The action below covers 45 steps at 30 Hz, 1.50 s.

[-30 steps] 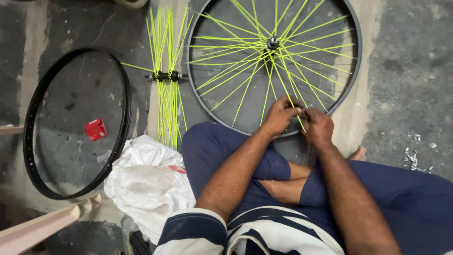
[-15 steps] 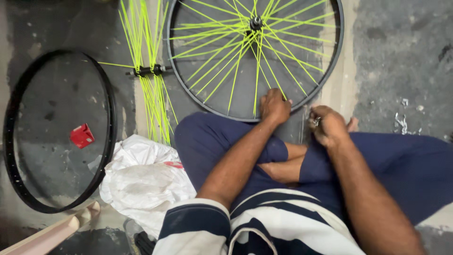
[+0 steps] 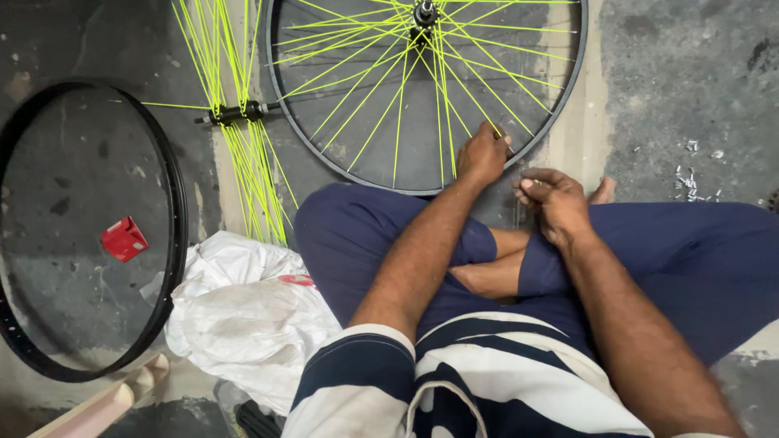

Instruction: The person sits on the floor assembling a bicycle wheel by inserting neon green spokes into the rim and hub. They secure each spoke with a nipple and tighten it by hand, working sequentially around the wheel.

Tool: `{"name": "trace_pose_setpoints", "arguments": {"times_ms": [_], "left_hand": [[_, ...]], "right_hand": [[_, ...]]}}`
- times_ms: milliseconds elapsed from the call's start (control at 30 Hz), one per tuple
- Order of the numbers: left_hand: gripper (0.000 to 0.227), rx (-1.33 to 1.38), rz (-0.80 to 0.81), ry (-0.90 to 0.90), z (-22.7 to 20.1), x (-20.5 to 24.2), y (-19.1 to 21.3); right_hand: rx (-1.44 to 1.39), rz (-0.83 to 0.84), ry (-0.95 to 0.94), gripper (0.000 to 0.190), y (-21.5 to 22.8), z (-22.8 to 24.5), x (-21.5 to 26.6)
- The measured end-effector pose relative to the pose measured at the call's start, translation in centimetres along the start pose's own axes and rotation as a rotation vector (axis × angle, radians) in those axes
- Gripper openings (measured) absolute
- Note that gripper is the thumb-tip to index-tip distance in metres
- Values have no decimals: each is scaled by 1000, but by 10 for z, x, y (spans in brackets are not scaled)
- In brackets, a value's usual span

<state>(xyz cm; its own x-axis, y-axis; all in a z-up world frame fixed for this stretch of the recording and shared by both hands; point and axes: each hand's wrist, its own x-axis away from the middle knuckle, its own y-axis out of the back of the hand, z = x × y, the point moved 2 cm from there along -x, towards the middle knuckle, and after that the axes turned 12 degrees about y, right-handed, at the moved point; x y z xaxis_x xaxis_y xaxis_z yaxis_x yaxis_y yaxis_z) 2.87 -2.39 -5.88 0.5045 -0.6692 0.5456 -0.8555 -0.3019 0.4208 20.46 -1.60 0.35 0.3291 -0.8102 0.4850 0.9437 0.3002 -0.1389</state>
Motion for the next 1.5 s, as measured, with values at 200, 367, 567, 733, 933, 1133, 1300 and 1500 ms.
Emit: {"name": "trace_pose_setpoints", "arguments": {"times_ms": [200,367,567,733,933,1133,1300,1500], "left_hand": [[28,40,-8,-47,-3,1,2],[30,13,-23,-36,-2,-1,1],[30,17,-21,-54,0,-1,1],[30,6,-20,-49,-2,0,2],[29,27,-12,-35,-4,1,3],[29,36,-21,-33,-3,1,2],[27,45,-14,-39,-3,1,4],[26,43,-25,-58,-6,1,6]], "right_hand": [[18,-73,103,15,8,-6,-17],[-45,-118,83,14,13,-12,-33],[-11,-141,33,14,-1,-3,-26],[-65,-117,11,17,-5,-2,-21],[27,-130,86,16,0,-15,-38],[13,-135,80,14,-3,-20,-46],[245,-138,160,18,-1,-28,-55],[302,-88,196,14,-2,-31,-54]]}}
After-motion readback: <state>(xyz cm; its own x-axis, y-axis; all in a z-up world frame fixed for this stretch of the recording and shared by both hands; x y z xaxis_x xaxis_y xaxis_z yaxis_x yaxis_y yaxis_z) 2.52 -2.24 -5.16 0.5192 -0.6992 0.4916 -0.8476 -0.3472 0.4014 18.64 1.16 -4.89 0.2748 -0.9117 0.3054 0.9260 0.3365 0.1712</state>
